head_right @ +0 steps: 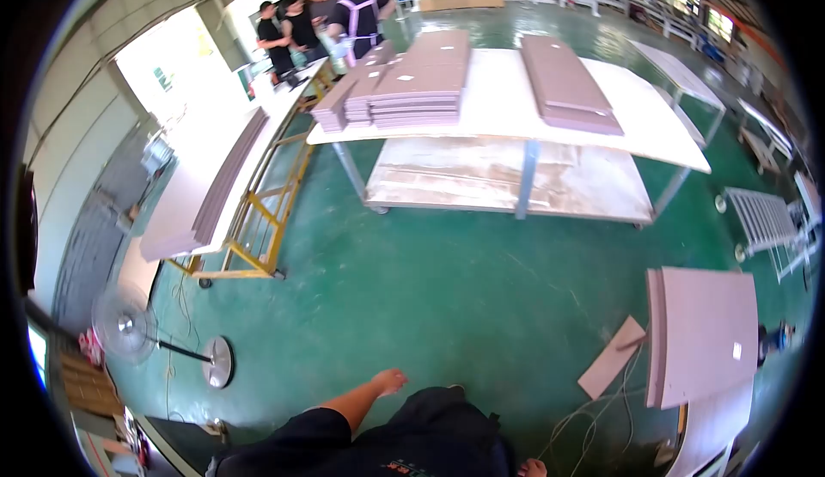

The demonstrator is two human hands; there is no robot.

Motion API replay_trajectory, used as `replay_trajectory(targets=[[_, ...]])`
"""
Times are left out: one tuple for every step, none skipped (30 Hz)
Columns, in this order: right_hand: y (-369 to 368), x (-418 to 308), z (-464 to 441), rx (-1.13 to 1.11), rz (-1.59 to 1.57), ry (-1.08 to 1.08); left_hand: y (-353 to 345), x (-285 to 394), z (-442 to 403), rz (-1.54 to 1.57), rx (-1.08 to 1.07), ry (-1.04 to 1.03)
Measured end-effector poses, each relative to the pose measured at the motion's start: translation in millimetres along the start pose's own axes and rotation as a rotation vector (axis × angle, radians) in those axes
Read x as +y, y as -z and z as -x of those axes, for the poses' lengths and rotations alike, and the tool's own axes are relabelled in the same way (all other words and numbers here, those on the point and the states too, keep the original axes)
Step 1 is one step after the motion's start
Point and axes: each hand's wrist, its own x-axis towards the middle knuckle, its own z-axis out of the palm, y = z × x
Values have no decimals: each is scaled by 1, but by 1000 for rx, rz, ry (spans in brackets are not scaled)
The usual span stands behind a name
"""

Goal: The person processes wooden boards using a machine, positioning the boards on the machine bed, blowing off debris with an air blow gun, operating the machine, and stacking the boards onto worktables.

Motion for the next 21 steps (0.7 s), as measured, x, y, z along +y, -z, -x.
replay_trajectory(targets=[[-8, -3, -20, -8, 53, 50, 8, -7, 1, 50, 28, 34], [-14, 1, -46, -17, 104, 102, 14, -13, 4, 63, 50, 59], [-13, 7, -80, -26, 149, 157, 19, -16, 8, 73, 73, 81], [-9, 6, -104, -38, 260, 163, 23, -17, 13, 82, 90, 100], [-18, -14, -98, -64, 284, 147, 27, -15, 21, 90, 86, 97], [-27, -35, -76, -87, 306, 129, 31, -14, 32, 95, 78, 94], [-43, -65, -34, -108, 330, 107, 32, -17, 39, 100, 67, 92], [-46, -82, -11, -128, 353, 80, 27, -24, 39, 71, 30, 109], [-44, -91, -8, -129, 305, 28, 22, -34, 39, 39, -5, 124], [-41, -97, -7, -129, 255, -24, 11, -45, 38, 42, -19, 120], [-40, -103, -10, -128, 201, -76, 0, -57, 37, 45, -33, 117], [-24, -100, -24, -279, 240, -23, -16, -72, 35, 84, -24, 94], [-10, -95, -38, -287, 228, -74, -22, -75, 34, 112, -12, 98], [1, -91, -51, -295, 217, -125, -29, -79, 33, 139, -1, 102], [21, -84, -69, -301, 205, -177, -32, -74, 36, 159, 13, 135], [64, -58, -117, -706, -161, -339, -36, -70, 41, 179, 24, 168], [48, -70, -93, -521, 33, -263, -36, -67, 44, 155, 12, 134], [28, -86, -63, -322, 251, -220, -34, -63, 46, 130, 0, 100], [-1, -109, -22, -129, 447, -217, -34, -61, 47, 103, -14, 65], [9, -97, -36, -208, 490, -161, -41, -68, 35, 89, 11, 62], [11, -91, -41, -284, 528, -102, -53, -80, 17, 74, 37, 61]])
